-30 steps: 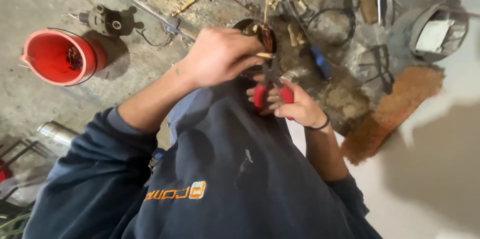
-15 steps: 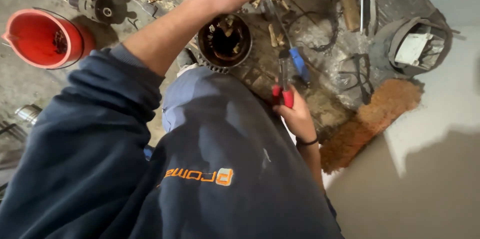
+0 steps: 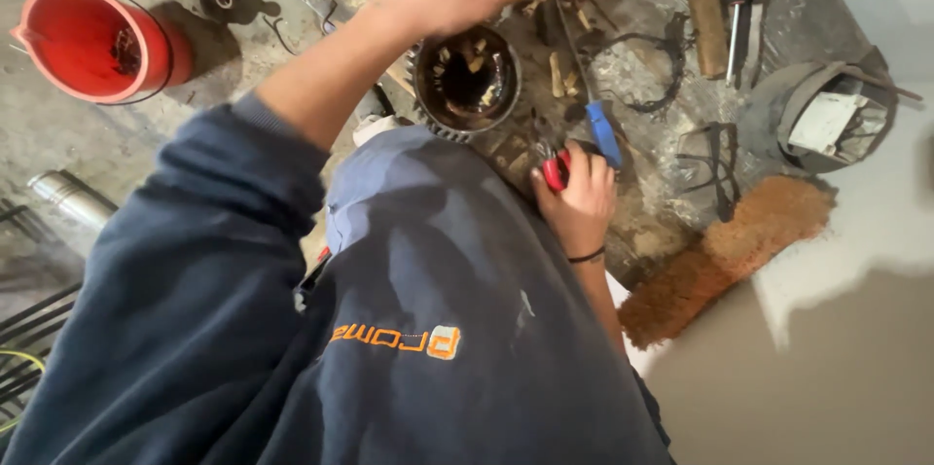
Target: Disassembling an electric motor stator using pliers and a screwdriver.
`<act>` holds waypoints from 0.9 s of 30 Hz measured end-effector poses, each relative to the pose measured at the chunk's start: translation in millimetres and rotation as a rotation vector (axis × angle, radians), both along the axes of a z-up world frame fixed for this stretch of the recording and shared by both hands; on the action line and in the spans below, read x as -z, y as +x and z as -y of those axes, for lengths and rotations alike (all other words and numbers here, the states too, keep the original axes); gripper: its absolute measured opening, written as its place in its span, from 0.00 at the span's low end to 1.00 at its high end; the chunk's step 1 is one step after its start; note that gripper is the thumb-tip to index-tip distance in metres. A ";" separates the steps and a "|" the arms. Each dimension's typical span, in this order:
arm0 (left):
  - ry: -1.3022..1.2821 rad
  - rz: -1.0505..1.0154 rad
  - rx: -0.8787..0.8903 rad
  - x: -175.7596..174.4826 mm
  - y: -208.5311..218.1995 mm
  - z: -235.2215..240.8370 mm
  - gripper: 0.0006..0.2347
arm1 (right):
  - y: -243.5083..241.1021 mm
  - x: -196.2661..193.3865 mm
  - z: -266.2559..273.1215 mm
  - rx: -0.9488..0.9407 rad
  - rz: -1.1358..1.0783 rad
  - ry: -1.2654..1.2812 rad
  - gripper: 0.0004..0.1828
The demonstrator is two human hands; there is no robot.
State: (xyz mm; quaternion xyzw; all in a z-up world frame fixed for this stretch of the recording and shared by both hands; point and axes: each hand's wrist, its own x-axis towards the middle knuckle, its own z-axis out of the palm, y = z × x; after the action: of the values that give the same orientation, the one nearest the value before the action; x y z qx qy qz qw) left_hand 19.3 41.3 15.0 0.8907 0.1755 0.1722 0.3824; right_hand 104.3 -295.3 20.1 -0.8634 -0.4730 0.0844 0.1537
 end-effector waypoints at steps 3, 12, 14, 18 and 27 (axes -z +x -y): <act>-0.016 0.192 0.055 -25.8 -48.3 4.8 0.20 | -5.4 2.5 -2.1 0.020 0.076 0.017 0.33; -0.119 -0.034 -0.021 -44.4 -125.3 41.6 0.23 | 4.8 -15.6 -21.0 0.071 0.007 -0.108 0.32; -0.191 0.005 -0.041 -52.6 -123.6 50.4 0.26 | 15.0 -15.5 -21.3 0.212 -0.159 -0.121 0.22; 0.030 0.029 -0.009 -50.5 -116.5 70.7 0.28 | 38.3 -11.1 -42.5 0.205 0.062 0.092 0.18; 0.277 0.105 0.106 5.0 -117.1 91.9 0.25 | 47.8 10.1 -49.1 0.247 0.053 -0.005 0.16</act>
State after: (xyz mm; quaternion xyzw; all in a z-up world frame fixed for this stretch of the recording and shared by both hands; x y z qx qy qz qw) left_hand -97.8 -50.6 10.1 0.9326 0.0826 0.2207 0.2732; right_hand 152.0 -246.3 10.0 -0.9173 -0.3669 0.0431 0.1484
